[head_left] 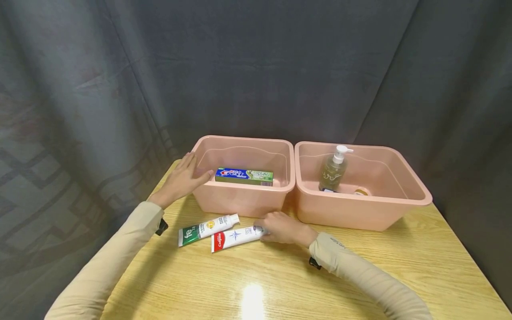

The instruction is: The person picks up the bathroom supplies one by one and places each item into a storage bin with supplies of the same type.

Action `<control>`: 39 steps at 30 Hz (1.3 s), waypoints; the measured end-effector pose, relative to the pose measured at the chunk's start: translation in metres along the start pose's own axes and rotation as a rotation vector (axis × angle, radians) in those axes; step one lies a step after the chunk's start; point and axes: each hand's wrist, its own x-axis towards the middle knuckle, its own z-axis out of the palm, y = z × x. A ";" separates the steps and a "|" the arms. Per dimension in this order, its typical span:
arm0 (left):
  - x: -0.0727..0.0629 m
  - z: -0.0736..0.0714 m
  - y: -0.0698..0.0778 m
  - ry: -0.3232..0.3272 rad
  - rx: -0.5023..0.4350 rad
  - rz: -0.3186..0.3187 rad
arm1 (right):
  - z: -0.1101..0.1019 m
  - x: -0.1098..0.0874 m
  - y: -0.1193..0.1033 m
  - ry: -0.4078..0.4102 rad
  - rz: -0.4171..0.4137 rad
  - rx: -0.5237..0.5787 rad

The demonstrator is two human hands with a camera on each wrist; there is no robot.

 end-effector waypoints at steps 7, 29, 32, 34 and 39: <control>0.000 0.001 -0.001 0.005 0.006 0.001 | 0.000 0.000 -0.001 0.012 -0.019 -0.021; -0.001 0.001 -0.001 0.005 -0.013 0.004 | -0.006 -0.003 -0.004 0.063 -0.077 -0.028; 0.000 0.001 -0.002 0.005 -0.016 0.000 | -0.007 -0.002 -0.003 0.078 -0.090 -0.025; 0.000 0.002 -0.001 0.009 -0.006 0.004 | -0.007 -0.003 -0.003 0.082 -0.095 -0.027; 0.002 0.002 -0.001 0.017 0.011 0.011 | -0.008 -0.004 -0.004 0.077 -0.094 -0.020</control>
